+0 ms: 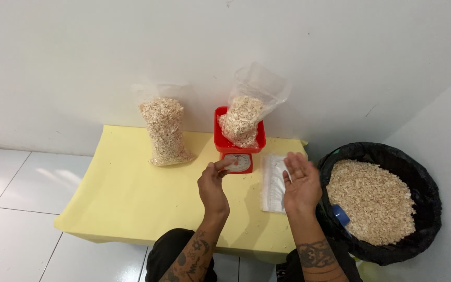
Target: Scooping wood shavings from a large bin into small plastic bags and weighing them on a scale.
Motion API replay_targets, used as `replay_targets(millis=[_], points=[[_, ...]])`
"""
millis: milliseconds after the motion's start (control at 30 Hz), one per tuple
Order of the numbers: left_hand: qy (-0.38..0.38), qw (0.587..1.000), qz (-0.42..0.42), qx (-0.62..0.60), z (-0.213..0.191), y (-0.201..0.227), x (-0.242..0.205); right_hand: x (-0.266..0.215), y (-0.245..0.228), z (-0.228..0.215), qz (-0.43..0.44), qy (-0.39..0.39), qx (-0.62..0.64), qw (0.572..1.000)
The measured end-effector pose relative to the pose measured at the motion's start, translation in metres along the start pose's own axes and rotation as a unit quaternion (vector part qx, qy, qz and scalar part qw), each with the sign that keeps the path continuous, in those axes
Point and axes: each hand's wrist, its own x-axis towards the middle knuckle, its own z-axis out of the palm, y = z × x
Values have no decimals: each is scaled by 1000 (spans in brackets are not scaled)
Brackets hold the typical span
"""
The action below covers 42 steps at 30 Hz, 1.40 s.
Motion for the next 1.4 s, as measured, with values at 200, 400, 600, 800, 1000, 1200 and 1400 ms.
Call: replay_targets(millis=[200, 400, 600, 800, 1000, 1200, 1400], points=[[14, 1000, 9, -8, -5, -13, 11, 10, 0, -12, -118, 64, 19, 991], [25, 996, 14, -80, -5, -32, 17, 64, 33, -81, -133, -45, 131, 981], [-25, 996, 38, -82, -6, -34, 6, 55, 30, -72, -111, -42, 138, 983], [-27, 998, 19, -55, -7, -32, 16, 35, 23, -38, -48, 21, 31, 998], [3, 999, -50, -7, -2, -13, 14, 6, 8, -6, -10, 24, -12, 1000], [40, 997, -67, -4, -9, -26, 19, 5, 13, -11, -97, 2, -76, 992], [130, 988, -75, 25, -15, -22, 30, 20, 21, 0, -42, 2, -119, 992]])
